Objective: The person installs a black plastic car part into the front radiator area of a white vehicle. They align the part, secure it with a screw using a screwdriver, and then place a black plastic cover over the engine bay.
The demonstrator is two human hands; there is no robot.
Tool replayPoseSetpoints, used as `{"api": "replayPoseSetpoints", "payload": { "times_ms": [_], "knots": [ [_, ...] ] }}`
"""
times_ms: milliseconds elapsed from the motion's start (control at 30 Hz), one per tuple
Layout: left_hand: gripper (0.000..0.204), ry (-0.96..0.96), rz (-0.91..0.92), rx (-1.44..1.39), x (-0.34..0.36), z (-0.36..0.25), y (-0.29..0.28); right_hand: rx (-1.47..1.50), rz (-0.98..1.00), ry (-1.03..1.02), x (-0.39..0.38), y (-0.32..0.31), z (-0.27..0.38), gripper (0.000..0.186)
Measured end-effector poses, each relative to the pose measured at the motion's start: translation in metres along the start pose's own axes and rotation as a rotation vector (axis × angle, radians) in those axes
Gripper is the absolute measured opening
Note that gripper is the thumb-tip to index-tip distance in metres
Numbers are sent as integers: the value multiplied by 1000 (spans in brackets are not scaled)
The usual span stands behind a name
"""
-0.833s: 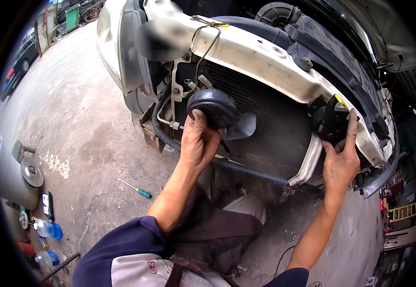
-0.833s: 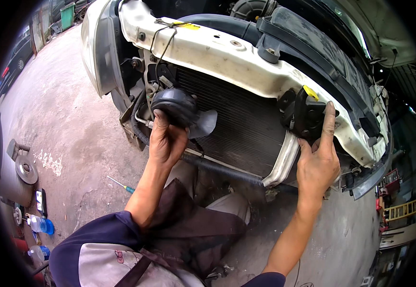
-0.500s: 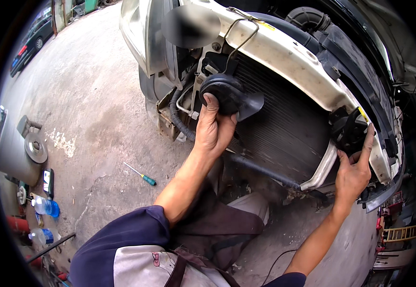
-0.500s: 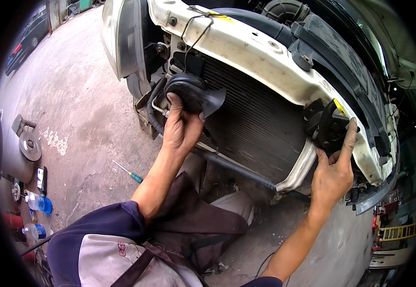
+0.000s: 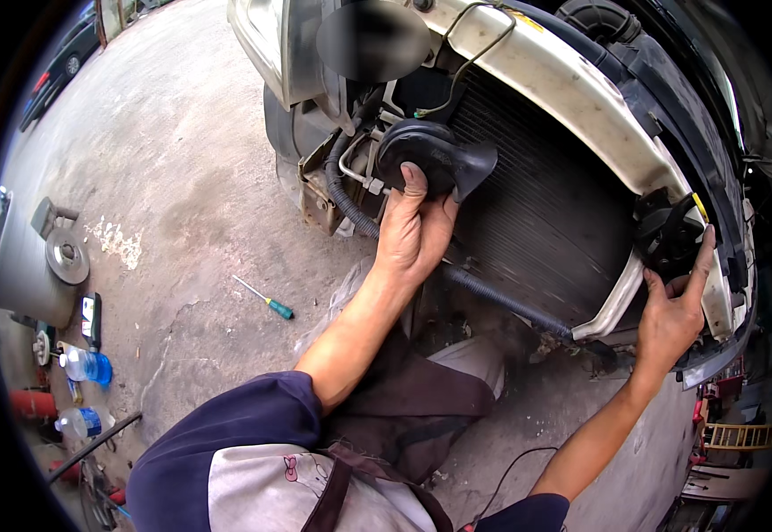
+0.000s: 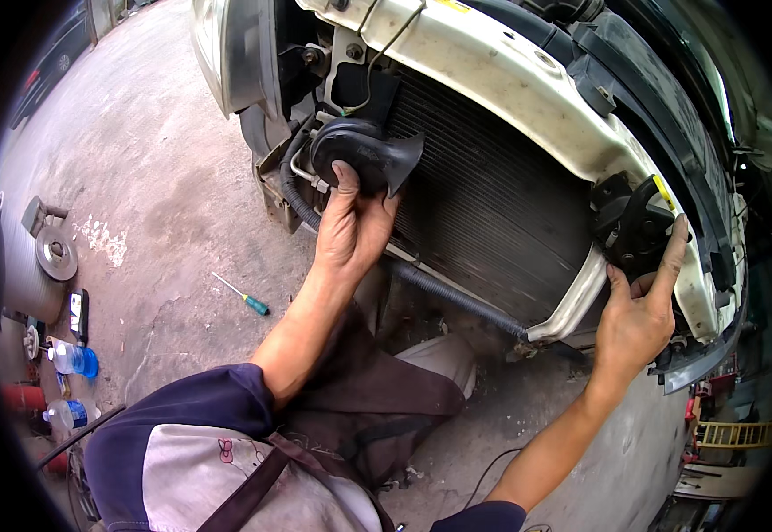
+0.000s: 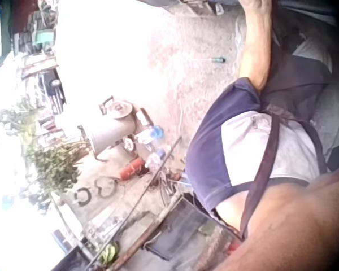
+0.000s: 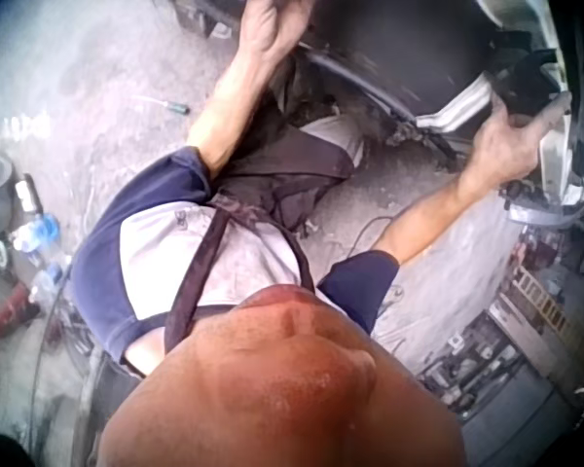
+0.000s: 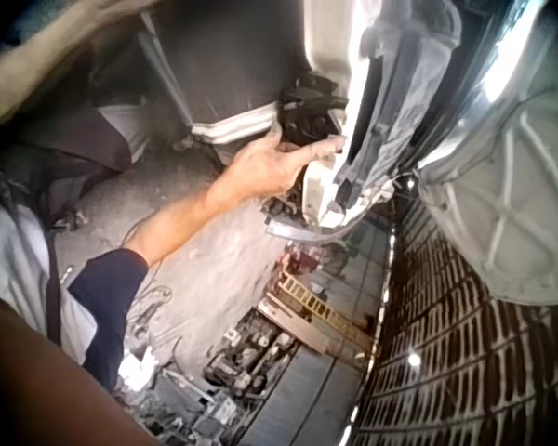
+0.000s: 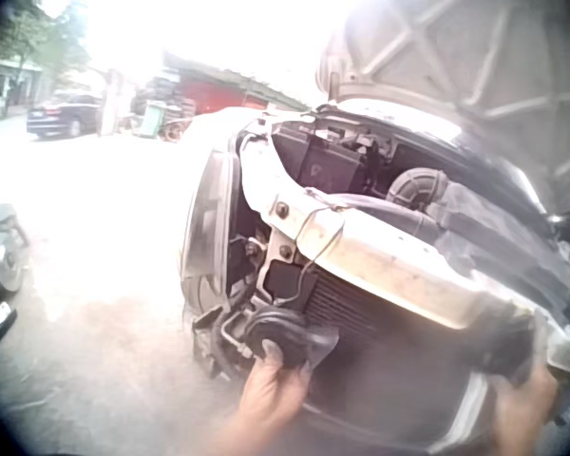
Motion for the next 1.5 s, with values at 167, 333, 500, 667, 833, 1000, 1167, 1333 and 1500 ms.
{"api": "replayPoseSetpoints", "payload": {
  "times_ms": [167,333,500,667,833,1000,1167,1333,1500],
  "knots": [
    [47,-45,-7,91,-6,28,0,-29,-38,-69,-1,-2,0,96],
    [46,-21,-21,104,-9,29,-3,-20,-34,-64,-2,-2,3,96],
    [49,22,-27,96,-7,19,-4,2,-34,-88,-2,-2,4,96],
    [48,5,-49,42,-5,19,-8,-1,-24,-67,-1,-1,4,96],
    [47,-6,-65,1,-7,22,-11,5,-34,-74,-2,-1,3,95],
    [46,-7,-58,-9,-7,23,-13,6,-22,-68,-2,-2,2,95],
    [46,-26,-25,29,-9,23,-12,9,-42,-100,-2,0,2,95],
    [46,-98,-24,103,-14,29,-7,-3,-41,-92,-2,-2,4,94],
    [47,-90,41,127,-3,26,-3,2,-45,-100,-2,0,4,94]
  ]
}}
Point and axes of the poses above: each hand's wrist, its own x-axis towards the middle knuckle, its own y-axis out of the palm, z = x × y, the point moved 5 cm from there along x, towards the middle knuckle, and after that the axes turned 8 degrees about -x, right-handed, at the moved point
